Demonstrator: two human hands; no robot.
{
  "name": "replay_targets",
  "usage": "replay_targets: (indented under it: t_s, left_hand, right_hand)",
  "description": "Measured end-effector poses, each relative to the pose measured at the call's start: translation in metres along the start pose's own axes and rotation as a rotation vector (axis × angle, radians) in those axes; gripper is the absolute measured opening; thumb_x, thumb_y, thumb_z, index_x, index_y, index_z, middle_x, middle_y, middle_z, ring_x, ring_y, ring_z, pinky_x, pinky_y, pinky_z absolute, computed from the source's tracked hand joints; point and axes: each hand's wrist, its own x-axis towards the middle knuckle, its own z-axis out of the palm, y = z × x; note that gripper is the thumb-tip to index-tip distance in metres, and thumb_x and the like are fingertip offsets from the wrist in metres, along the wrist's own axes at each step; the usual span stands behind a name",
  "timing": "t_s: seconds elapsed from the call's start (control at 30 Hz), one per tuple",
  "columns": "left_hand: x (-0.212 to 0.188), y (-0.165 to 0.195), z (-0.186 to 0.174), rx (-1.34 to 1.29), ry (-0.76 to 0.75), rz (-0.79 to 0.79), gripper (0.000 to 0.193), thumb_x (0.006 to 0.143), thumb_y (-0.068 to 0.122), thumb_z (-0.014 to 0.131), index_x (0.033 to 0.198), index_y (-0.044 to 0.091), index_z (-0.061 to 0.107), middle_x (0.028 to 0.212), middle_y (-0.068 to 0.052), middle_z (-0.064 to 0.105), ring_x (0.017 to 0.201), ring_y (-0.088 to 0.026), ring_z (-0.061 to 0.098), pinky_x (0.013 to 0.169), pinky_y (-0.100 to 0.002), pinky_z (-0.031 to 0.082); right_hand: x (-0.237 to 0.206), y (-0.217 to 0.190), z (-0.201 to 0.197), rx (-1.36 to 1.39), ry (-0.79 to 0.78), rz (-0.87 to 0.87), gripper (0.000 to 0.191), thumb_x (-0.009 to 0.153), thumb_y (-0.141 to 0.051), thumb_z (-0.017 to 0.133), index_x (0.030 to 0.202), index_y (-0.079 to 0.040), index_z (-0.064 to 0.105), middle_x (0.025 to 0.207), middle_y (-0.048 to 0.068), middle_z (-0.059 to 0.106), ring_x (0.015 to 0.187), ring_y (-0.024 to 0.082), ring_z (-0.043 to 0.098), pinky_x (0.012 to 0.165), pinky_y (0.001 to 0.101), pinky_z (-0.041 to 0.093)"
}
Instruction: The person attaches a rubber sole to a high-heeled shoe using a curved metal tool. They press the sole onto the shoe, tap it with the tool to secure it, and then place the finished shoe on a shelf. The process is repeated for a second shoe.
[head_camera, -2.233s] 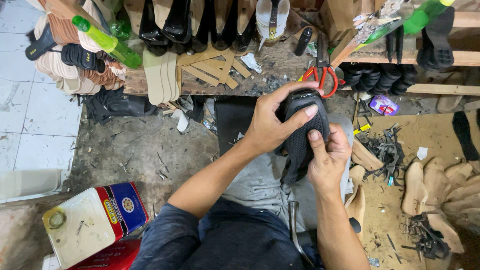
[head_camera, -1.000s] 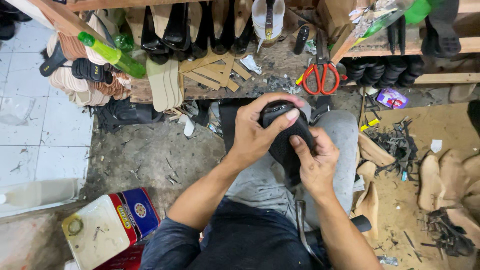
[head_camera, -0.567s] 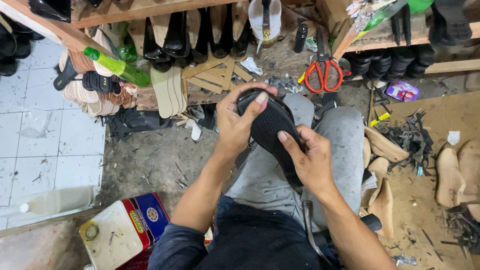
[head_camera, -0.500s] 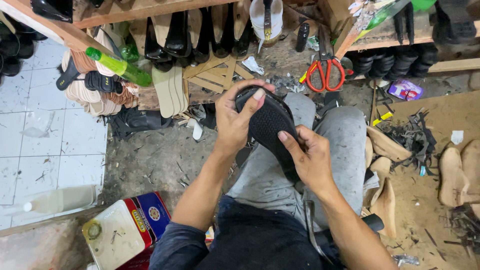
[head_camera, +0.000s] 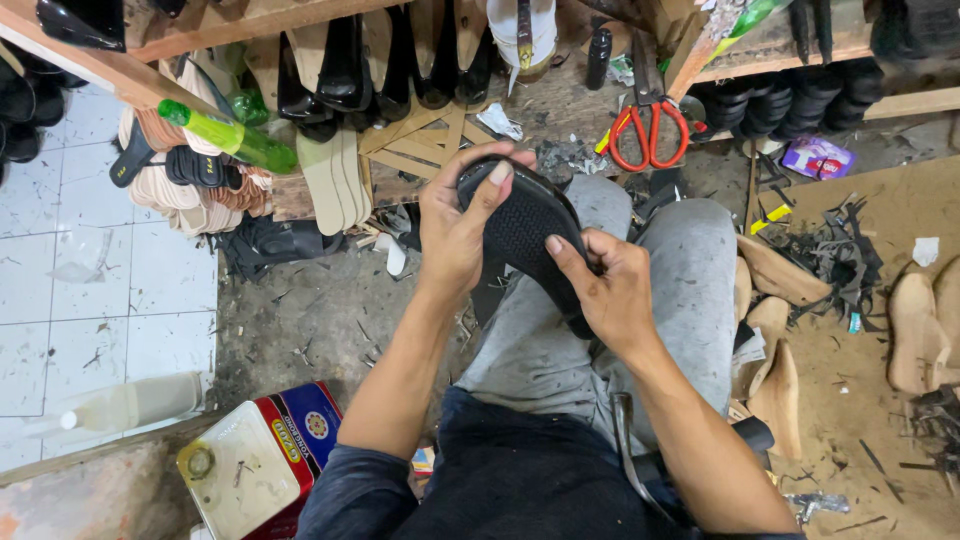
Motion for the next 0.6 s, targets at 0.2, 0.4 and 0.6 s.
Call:
replay_targets:
  t_s: [0.2,0.4,0.6]
  left_hand:
    - [-0.015,-0.004,-0.003,0.305,-0.134,-0.035,0.063,0.082,0.002,0.085,0.134,-0.001,0.050,0.123,-0.009,0.066,0.114,-0.016,0.065,0.102,-0.031,0.054]
    - [-0.028,-0.018,-0.002,0.296,-0.085,0.029,0.055,0.085,0.000,0.084,0.130,-0.002,0.053,0.121,-0.009,0.069,0.112,-0.016,0.067,0.103,-0.033,0.056]
    - [-0.029,-0.046,0.018,0.025,0.108,0.015,0.048,0.084,-0.005,0.080,0.125,-0.002,0.055,0.114,-0.011,0.070,0.101,-0.018,0.071,0.091,-0.033,0.060]
  right_hand:
    - [0.006,0.011,-0.004,0.012,0.019,0.005,0.036,0.098,-0.022,0.073,0.069,-0.004,0.061,0.058,-0.011,0.041,0.055,0.000,0.031,0.046,0.0262,0.022]
    - [0.011,0.015,-0.017,-0.067,-0.062,-0.034,0.045,0.102,-0.022,0.075,0.069,0.000,0.055,0.062,-0.009,0.037,0.059,0.002,0.028,0.049,0.0270,0.022]
    - [-0.016,0.008,-0.101,-0.026,-0.338,0.317,0.020,0.084,-0.018,0.080,0.094,-0.002,0.076,0.073,0.003,0.068,0.060,0.009,0.055,0.054,0.0275,0.042]
